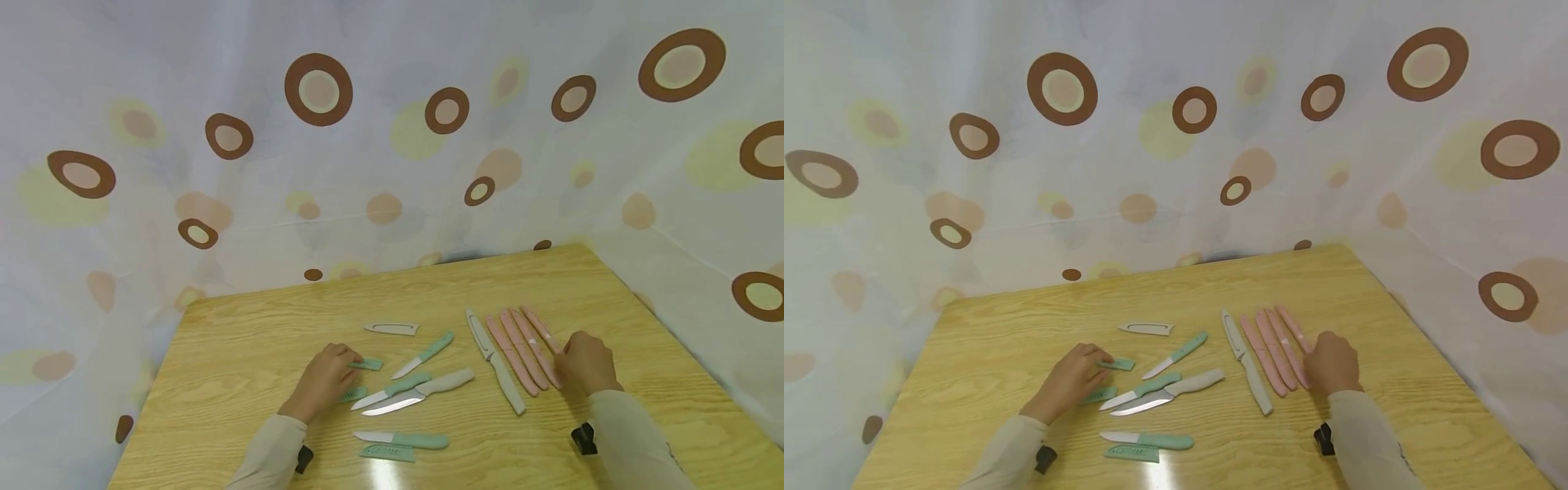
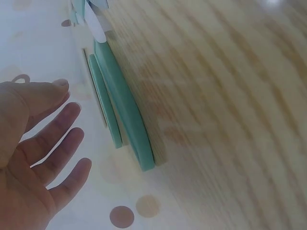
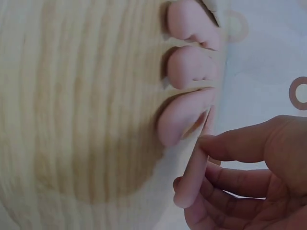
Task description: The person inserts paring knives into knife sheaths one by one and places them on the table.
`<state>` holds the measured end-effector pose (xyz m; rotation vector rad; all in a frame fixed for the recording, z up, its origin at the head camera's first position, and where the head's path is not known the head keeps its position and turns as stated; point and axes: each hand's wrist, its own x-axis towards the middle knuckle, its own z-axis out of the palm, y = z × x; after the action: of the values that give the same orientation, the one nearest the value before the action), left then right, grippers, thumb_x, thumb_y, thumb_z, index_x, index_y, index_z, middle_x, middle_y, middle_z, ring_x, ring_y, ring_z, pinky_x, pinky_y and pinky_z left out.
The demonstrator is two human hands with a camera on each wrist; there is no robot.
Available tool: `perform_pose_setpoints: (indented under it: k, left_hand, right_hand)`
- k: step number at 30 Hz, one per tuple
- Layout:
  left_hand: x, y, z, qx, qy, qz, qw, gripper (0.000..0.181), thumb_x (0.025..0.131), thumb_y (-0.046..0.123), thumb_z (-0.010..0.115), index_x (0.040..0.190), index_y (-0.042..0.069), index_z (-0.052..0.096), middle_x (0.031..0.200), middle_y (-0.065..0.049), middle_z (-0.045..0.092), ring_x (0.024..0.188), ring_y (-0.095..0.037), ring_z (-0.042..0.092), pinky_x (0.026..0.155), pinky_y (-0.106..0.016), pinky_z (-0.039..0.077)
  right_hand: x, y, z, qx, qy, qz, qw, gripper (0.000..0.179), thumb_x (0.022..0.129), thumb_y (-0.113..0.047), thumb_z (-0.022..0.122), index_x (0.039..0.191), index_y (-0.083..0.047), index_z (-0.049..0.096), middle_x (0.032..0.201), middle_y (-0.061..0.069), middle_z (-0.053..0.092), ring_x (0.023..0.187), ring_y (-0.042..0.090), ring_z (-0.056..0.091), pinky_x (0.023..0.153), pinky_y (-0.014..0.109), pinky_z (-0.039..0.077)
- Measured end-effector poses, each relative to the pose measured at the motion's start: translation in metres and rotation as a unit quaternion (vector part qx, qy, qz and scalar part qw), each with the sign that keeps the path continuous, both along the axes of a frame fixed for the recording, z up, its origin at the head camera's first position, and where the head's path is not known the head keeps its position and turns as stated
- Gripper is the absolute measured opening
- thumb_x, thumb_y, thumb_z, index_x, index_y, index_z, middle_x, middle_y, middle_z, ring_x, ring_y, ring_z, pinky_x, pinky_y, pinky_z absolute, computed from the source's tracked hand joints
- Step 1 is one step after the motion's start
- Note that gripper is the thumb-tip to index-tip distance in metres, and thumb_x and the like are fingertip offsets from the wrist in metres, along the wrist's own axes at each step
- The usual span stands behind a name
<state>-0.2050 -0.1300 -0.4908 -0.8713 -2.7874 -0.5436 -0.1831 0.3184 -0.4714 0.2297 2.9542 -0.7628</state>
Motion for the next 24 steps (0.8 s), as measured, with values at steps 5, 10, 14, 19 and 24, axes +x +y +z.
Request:
perform_pose_setpoints:
  k: [5,10,14,19,24]
  left_hand:
    - [0.0017,-0.0002,-0.0021,-0.005,-0.015,0.007,0.9998,0.018,0.084,0.012,0.074,0.101,0.009,0.070,0.103,-0.002,0.066,0.098,-0.021,0.059,0.085,-0.036,0.053]
    - [0.0029,-0.0002,-0.0034,-0.008,-0.020,0.011,0.9997,0.018,0.085,0.012,0.073,0.102,0.009,0.070,0.103,-0.002,0.066,0.099,-0.021,0.059,0.086,-0.036,0.053]
    - [0.0034,0.0004,-0.0033,-0.007,-0.013,0.006,0.9999,0.018,0.085,0.013,0.073,0.102,0.009,0.070,0.102,-0.003,0.066,0.098,-0.021,0.059,0.085,-0.037,0.053]
    - [0.0044,0.0011,-0.0038,-0.002,-0.024,0.006,0.9997,0.020,0.086,0.014,0.072,0.105,0.008,0.069,0.104,-0.003,0.066,0.097,-0.021,0.058,0.084,-0.037,0.053]
    - [0.0038,0.0005,-0.0061,-0.010,-0.030,0.005,0.9995,0.020,0.087,0.014,0.071,0.106,0.007,0.069,0.103,-0.003,0.066,0.095,-0.020,0.058,0.083,-0.036,0.053]
  right_hand:
    - [0.0001,0.0016,-0.0056,0.014,0.007,0.007,0.9999,0.015,0.078,-0.005,0.058,0.076,0.010,0.059,0.068,0.015,0.061,0.060,0.026,0.058,0.054,0.043,0.050]
    - [-0.0010,0.0034,-0.0102,0.017,0.011,0.007,0.9998,0.016,0.079,-0.005,0.060,0.077,0.011,0.059,0.068,0.016,0.062,0.061,0.027,0.059,0.056,0.046,0.051]
    - [-0.0015,0.0036,-0.0086,0.021,0.009,0.008,0.9997,0.017,0.079,-0.006,0.061,0.078,0.011,0.059,0.069,0.017,0.062,0.062,0.028,0.060,0.057,0.047,0.052]
    - [-0.0001,0.0030,-0.0051,0.025,0.008,0.012,0.9996,0.020,0.082,-0.008,0.064,0.079,0.011,0.060,0.071,0.017,0.063,0.065,0.030,0.060,0.060,0.050,0.051]
    - [0.0048,-0.0018,-0.0011,0.020,0.018,0.014,0.9995,0.025,0.085,-0.007,0.062,0.088,0.017,0.061,0.078,0.025,0.065,0.069,0.036,0.062,0.062,0.051,0.052]
